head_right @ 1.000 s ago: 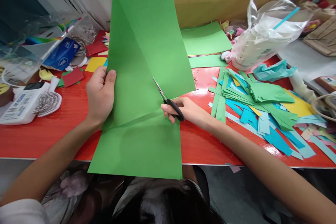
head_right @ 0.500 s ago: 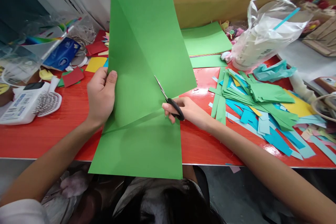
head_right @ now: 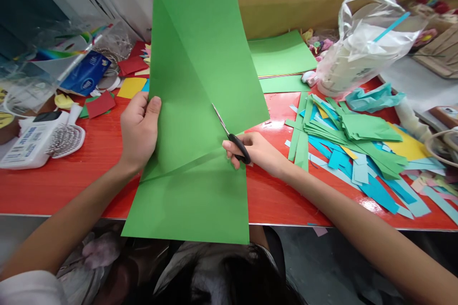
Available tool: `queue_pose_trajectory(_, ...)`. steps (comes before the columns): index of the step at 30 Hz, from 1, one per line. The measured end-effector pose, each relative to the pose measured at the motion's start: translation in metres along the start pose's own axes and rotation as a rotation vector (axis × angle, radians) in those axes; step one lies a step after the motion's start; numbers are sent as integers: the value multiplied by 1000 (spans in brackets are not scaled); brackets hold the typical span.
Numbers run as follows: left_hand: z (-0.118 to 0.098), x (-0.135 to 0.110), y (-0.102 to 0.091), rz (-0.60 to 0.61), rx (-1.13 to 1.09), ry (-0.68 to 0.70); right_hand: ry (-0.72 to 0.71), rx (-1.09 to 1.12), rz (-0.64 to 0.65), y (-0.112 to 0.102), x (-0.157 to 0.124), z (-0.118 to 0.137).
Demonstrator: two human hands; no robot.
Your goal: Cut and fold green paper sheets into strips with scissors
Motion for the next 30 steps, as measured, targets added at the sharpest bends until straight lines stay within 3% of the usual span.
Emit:
queue_pose_trajectory(24,3,0,1,4,7,-11,-21,23,5,0,1,-4)
queue_pose_trajectory(30,0,-2,7,70,-39,-13,-39,52,-13,-5,1,-9)
Point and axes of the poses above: each hand's wrist, its own x-axis towards the middle knuckle, its own y-axis out of the palm, z = x × y, the point moved 9 cm from there along x, towards the middle knuckle, and after that the axes turned 9 degrees about x, right-handed, at the moved point
